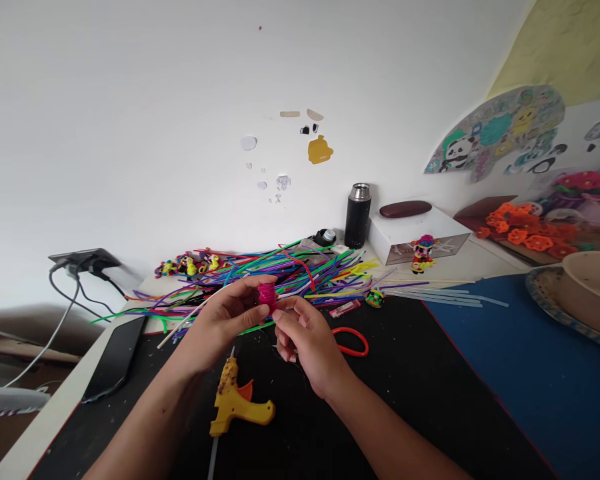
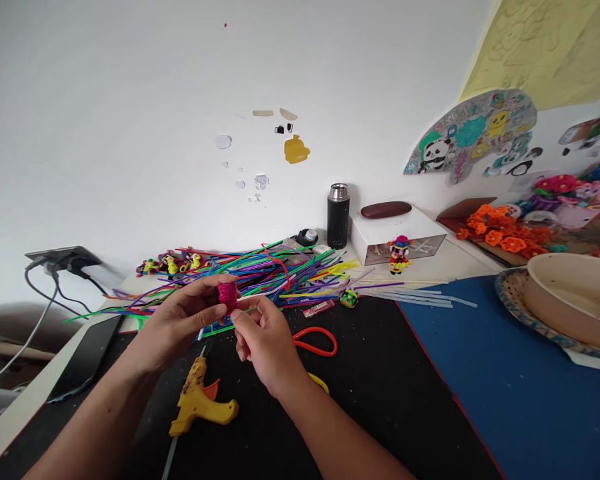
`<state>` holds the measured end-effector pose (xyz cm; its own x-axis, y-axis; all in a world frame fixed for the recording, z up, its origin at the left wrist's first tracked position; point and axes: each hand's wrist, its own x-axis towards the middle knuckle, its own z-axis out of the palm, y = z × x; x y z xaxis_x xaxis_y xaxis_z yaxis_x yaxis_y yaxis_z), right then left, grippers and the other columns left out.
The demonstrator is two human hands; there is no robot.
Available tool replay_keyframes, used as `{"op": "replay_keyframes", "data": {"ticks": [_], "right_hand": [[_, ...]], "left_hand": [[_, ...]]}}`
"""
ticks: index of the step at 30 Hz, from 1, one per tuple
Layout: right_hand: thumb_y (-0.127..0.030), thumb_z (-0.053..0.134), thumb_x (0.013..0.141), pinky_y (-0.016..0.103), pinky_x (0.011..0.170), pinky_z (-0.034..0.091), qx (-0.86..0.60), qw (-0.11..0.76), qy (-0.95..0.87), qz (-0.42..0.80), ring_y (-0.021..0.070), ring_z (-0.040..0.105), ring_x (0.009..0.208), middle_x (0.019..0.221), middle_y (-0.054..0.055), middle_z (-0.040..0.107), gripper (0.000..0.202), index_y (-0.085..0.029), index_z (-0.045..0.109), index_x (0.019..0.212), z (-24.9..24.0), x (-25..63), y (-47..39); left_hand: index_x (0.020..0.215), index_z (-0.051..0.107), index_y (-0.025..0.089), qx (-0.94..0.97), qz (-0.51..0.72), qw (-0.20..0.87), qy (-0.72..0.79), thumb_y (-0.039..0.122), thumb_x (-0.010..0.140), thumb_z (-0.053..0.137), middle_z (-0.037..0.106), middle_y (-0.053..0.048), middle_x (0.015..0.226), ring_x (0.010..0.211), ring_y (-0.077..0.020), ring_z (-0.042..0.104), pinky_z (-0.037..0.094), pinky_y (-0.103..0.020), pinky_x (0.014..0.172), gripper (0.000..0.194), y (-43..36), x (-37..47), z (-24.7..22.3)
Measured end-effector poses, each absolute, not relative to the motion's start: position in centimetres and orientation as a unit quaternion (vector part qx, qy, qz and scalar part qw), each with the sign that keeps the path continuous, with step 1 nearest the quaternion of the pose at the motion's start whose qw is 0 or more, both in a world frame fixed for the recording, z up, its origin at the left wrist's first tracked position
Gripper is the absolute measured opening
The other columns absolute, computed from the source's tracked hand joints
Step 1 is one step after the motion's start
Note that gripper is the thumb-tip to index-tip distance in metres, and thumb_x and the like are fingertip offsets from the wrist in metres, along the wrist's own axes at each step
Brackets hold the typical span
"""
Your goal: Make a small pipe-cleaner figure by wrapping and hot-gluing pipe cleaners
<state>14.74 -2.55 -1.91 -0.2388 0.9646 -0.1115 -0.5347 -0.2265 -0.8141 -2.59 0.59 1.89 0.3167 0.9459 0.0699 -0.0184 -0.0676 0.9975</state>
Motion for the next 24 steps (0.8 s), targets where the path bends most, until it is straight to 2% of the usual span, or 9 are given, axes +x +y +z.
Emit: {"op": "replay_keyframes", "data": {"ticks": [14,24], "right_hand": [[-0.045,0.078,0.08,0.021,0.044,0.028,-0.311,0.522,-0.332,0.721,0.0077,0.044,0.042,0.055,-0.011,0.052,0.033,-0.021,0.06,0.093,-1.9,14.8,-2.5],[-0.048,0.079,0.083,0.021,0.043,0.03,-0.301,0.539,-0.35,0.704,0.008,0.043,0.043,0.055,-0.011,0.053,0.036,-0.022,0.057,0.093,-2.1,14.7,-2.5]], "left_hand": [[0.119,0.084,0.026,0.551,0.447,0.575,0.408,0.036,0.082,0.092,0.077,-0.007,0.101,0.092,-0.0213,0.066,0.052,-0.03,0.078,0.039,0.6,-2.3,1.7],[0.116,0.087,0.024,0.486,0.46,0.615,0.416,0.04,0.074,0.097,0.076,-0.01,0.11,0.095,-0.023,0.064,0.053,-0.03,0.073,0.046,0.2,-1.7,2.1]]}}
